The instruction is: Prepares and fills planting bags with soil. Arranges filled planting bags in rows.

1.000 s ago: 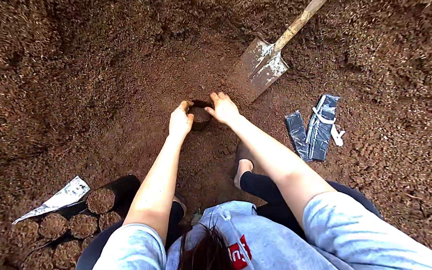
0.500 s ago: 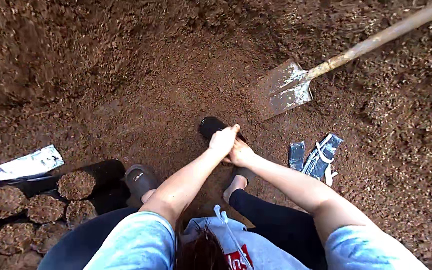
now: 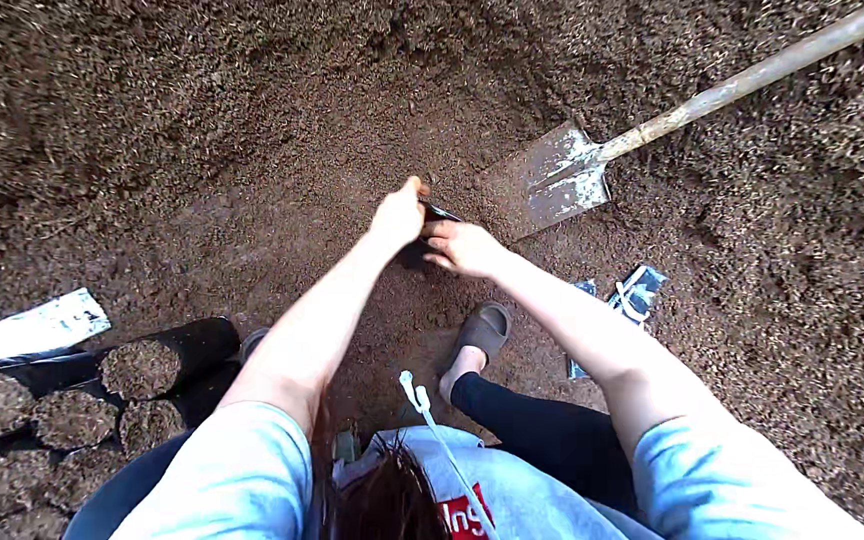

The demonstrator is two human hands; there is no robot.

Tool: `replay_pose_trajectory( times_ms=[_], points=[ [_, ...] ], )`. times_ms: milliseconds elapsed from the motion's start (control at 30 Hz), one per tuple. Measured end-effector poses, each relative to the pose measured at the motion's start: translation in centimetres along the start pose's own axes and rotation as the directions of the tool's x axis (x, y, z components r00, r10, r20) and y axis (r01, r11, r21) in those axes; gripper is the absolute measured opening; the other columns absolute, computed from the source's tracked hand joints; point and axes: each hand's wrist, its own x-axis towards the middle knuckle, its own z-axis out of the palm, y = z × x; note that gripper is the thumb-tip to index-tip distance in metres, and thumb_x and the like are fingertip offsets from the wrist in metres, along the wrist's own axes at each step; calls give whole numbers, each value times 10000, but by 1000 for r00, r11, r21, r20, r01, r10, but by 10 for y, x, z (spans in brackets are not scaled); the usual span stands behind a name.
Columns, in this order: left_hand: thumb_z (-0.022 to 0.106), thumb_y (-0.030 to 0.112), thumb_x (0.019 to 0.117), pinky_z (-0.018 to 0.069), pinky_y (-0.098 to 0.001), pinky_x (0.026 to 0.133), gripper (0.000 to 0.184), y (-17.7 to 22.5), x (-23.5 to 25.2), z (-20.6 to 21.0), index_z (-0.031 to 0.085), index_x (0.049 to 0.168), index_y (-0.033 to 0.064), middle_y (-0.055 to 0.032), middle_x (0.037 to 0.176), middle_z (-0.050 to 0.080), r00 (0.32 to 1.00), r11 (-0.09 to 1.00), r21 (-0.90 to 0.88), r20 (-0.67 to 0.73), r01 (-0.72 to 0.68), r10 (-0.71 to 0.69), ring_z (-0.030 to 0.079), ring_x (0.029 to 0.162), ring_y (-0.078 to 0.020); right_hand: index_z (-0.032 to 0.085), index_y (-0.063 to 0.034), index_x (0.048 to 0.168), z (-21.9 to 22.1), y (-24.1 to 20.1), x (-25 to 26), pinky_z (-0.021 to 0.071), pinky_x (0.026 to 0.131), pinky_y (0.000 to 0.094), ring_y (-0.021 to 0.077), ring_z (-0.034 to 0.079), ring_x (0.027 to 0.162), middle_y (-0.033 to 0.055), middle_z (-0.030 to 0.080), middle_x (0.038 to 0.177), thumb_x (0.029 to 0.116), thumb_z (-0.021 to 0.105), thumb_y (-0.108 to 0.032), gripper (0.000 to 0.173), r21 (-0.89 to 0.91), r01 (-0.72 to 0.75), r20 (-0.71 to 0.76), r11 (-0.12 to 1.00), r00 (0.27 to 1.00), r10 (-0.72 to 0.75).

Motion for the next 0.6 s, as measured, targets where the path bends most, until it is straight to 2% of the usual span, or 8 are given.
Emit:
replay_pose_trajectory(
  times_ms=[100, 167, 200, 267, 333, 433, 533, 600],
  points=[
    [650, 194, 947, 495, -719, 905, 606, 1, -7, -32, 456, 1499, 37, -318, 1353, 590, 973, 916, 353, 55, 192, -225, 586, 1240, -523, 716, 30, 1112, -18, 8, 3, 420, 1162, 458, 345, 545, 1362, 200, 631, 1364, 1086, 489, -233, 348, -29, 102, -2, 994, 995, -102],
    [796, 216, 851, 452, -760, 934, 863, 7, -5, -18, 370, 1589, 78, -338, 1524, 410, 972, 866, 469, 60, 172, -226, 428, 1353, -585, 717, 33, 1098, -14, 9, 3, 428, 1154, 466, 368, 560, 1339, 212, 649, 1320, 1082, 499, -198, 317, -50, 130, 6, 990, 992, -130],
    [833, 236, 819, 419, -782, 959, 893, 8, 0, -9, 394, 1588, 121, -317, 1558, 385, 985, 862, 495, 59, 110, -159, 379, 1396, -582, 718, 34, 1096, -15, 8, 4, 406, 1170, 479, 382, 548, 1348, 216, 650, 1318, 1077, 507, -176, 298, -75, 143, 8, 987, 990, -143],
    [778, 248, 868, 405, -724, 1014, 688, 6, 17, 7, 527, 1501, 147, -241, 1523, 467, 994, 825, 556, 92, -101, 60, 406, 1411, -497, 729, 13, 1057, -18, 4, 4, 333, 1213, 511, 398, 531, 1358, 208, 655, 1307, 1058, 513, -127, 258, -181, 177, -34, 968, 982, -185],
    [574, 120, 1013, 439, -619, 979, 333, 0, 32, 14, 656, 1335, 93, -197, 1350, 621, 942, 739, 586, 163, -332, 295, 569, 1263, -422, 745, -40, 1034, -23, 0, -9, 319, 1209, 529, 380, 561, 1311, 173, 672, 1264, 1039, 526, -100, 227, -267, 144, -101, 953, 979, -177],
    [457, 141, 1096, 532, -619, 901, 331, 0, 32, 8, 630, 1378, 121, -192, 1286, 659, 903, 723, 541, 254, -429, 346, 670, 1123, -424, 748, -94, 1069, -35, -2, -37, 385, 1126, 568, 381, 596, 1229, 174, 665, 1228, 1021, 528, -73, 227, -313, 30, -101, 949, 993, -65],
    [475, 173, 1103, 493, -602, 1007, 358, -5, 14, 5, 589, 1433, 97, -211, 1359, 634, 895, 782, 441, 286, -440, 342, 622, 1244, -423, 744, -75, 1058, -36, -24, -52, 462, 1061, 558, 405, 610, 1208, 202, 664, 1215, 1003, 595, -139, 171, -243, -24, -154, 970, 988, -14],
    [469, 172, 1104, 473, -593, 1041, 355, -15, 4, 11, 589, 1426, 82, -214, 1356, 639, 899, 828, 362, 263, -428, 350, 607, 1277, -410, 740, -28, 1047, -26, -48, -47, 503, 1059, 497, 371, 620, 1229, 188, 675, 1244, 998, 607, -149, 186, -110, -27, -193, 994, 981, 5]
  ],
)
